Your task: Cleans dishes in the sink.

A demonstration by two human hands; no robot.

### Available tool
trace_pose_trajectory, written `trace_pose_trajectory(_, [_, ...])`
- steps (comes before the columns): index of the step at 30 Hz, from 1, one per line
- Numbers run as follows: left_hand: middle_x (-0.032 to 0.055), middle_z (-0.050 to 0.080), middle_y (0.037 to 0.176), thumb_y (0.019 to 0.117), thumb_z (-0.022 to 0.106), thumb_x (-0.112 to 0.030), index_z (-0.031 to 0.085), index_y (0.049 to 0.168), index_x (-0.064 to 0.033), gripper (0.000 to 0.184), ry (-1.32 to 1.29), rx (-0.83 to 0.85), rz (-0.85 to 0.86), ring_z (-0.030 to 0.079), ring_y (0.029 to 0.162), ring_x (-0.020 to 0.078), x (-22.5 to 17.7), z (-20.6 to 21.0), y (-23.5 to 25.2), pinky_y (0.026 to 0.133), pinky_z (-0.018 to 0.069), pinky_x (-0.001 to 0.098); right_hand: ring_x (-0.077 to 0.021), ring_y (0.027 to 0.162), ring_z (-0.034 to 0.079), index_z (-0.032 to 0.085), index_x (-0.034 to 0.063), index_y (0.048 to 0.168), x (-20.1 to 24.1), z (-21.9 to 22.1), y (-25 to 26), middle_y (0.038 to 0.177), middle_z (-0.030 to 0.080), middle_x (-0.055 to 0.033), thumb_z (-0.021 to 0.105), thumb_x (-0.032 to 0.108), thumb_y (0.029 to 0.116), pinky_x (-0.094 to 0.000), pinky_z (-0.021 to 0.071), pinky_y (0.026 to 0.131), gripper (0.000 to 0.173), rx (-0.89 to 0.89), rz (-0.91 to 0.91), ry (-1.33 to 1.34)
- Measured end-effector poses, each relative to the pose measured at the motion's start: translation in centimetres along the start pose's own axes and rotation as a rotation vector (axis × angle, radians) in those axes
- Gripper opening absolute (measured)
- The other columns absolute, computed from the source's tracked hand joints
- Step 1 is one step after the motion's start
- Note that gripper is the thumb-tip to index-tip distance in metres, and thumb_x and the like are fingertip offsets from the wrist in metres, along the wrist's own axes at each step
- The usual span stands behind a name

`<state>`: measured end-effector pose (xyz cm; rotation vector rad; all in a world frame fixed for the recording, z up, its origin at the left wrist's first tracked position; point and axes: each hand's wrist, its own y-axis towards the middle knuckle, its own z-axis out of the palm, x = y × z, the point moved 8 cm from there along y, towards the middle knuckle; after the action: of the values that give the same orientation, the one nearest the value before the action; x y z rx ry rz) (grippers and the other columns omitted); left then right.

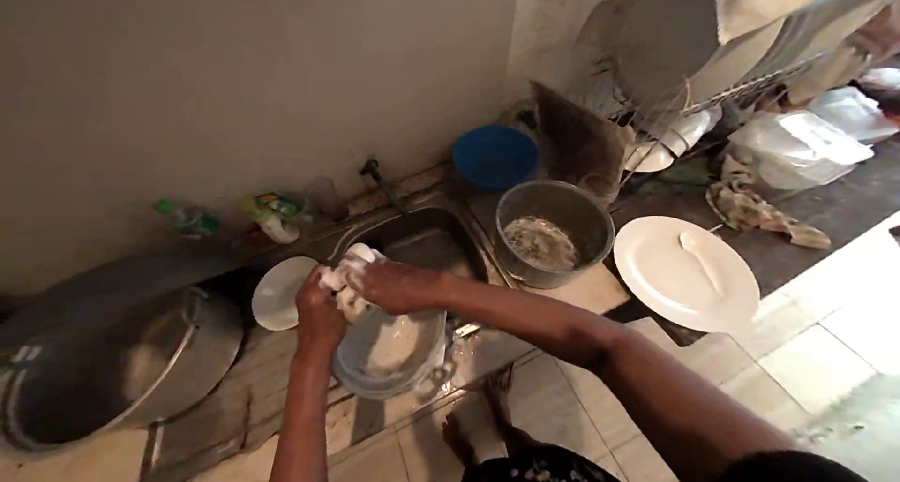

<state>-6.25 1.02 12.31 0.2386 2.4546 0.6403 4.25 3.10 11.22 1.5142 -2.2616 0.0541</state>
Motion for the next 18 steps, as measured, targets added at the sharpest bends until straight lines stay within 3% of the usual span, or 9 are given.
trace_pose_trajectory(2, [0.028, 0.066, 0.119, 0.0916, 0.06, 0.0, 0.064, 0.119, 0.0118, 0.03, 0.01, 0.169, 0.006, 0.064, 0.114, 0.0388, 0.0, 0.8, 0.2, 0.103, 0.0492, 0.0532, -0.0434, 0.145, 0.039, 0.046, -0.0076, 0.146, 0.0, 0.0, -0.5, 0.153, 0.044, -0.0286, 0.074, 0.002, 0.0865, -0.0544, 0.0313, 0.121, 0.067, 0.066, -0.019, -0.027])
trace_pose_trajectory(4, [0.0266, 0.064, 0.126, 0.0903, 0.062, 0.003, 0.063, 0.124, 0.0097, 0.034, 0.017, 0.311, 0.019, 0.062, 0.119, 0.0375, -0.3, 1.4, 0.3, 0.106, 0.0484, 0.0518, -0.043, 0.14, 0.045, 0.051, -0.0071, 0.141, -0.1, 0.4, -1.0, 0.147, 0.05, -0.0276, 0.069, 0.002, 0.0904, -0.054, 0.0361, 0.118, 0.055, 0.077, -0.05, -0.041])
trace_pose_trajectory(6, [0.0271, 0.058, 0.135, 0.0906, 0.064, 0.003, 0.058, 0.132, 0.0088, 0.042, 0.021, 0.453, 0.0, 0.057, 0.127, 0.0381, -0.8, 1.9, 0.0, 0.111, 0.0444, 0.0508, -0.0409, 0.133, 0.052, 0.055, -0.006, 0.136, -0.4, 0.7, -1.3, 0.139, 0.057, -0.0259, 0.06, 0.008, 0.0988, -0.0521, 0.0431, 0.113, 0.04, 0.041, -0.051, -0.038])
trace_pose_trajectory(8, [0.0273, 0.053, 0.142, 0.094, 0.064, -0.002, 0.054, 0.138, 0.0076, 0.046, 0.024, 0.547, -0.014, 0.053, 0.133, 0.0376, -0.9, 2.1, -0.6, 0.114, 0.042, 0.0488, -0.0378, 0.131, 0.056, 0.055, -0.0032, 0.138, -0.7, 0.9, -1.5, 0.138, 0.058, -0.0236, 0.049, 0.017, 0.1063, -0.0488, 0.0464, 0.111, 0.038, 0.002, 0.0, -0.011])
trace_pose_trajectory(11, [0.0238, 0.056, 0.14, 0.097, 0.065, -0.016, 0.055, 0.137, 0.0053, 0.046, -0.035, 0.553, -0.004, 0.056, 0.13, 0.0309, 0.1, 2.3, -1.3, 0.112, 0.0441, 0.0434, -0.041, 0.126, 0.06, 0.06, -0.006, 0.132, -0.7, 0.9, -2.2, 0.133, 0.062, -0.0268, 0.048, 0.014, 0.105, -0.0522, 0.048, 0.108, 0.035, -0.063, 0.007, -0.041])
trace_pose_trajectory(14, [0.0187, 0.048, 0.152, 0.0988, 0.064, -0.028, 0.044, 0.15, -0.0013, 0.061, -0.038, 0.575, -0.085, 0.047, 0.141, 0.0273, 1.8, 2.4, -3.0, 0.119, 0.0368, 0.0424, -0.0429, 0.135, 0.053, 0.056, -0.0071, 0.138, -1.0, 0.4, -3.2, 0.142, 0.056, -0.0283, 0.053, 0.009, 0.1007, -0.0542, 0.0418, 0.114, 0.041, -0.024, 0.033, -0.048])
trace_pose_trajectory(16, [0.0211, 0.044, 0.156, 0.1005, 0.059, -0.013, 0.041, 0.152, 0.0033, 0.056, -0.068, 0.56, -0.156, 0.043, 0.145, 0.0297, 1.5, 2.8, -4.0, 0.121, 0.0329, 0.0432, -0.0421, 0.137, 0.051, 0.056, -0.006, 0.14, -0.8, -0.2, -3.5, 0.144, 0.055, -0.0271, 0.053, 0.01, 0.1014, -0.0542, 0.0396, 0.116, 0.042, 0.015, 0.039, -0.005])
trace_pose_trajectory(18, [0.0217, 0.053, 0.147, 0.0939, 0.06, 0.001, 0.047, 0.145, 0.0071, 0.053, -0.154, 0.428, -0.211, 0.053, 0.136, 0.0257, 1.1, 3.3, -4.4, 0.116, 0.0401, 0.0387, -0.0415, 0.137, 0.052, 0.06, -0.003, 0.136, 0.3, 0.2, -2.9, 0.144, 0.057, -0.0246, 0.053, 0.013, 0.1022, -0.0548, 0.0406, 0.115, 0.038, -0.028, -0.047, -0.074])
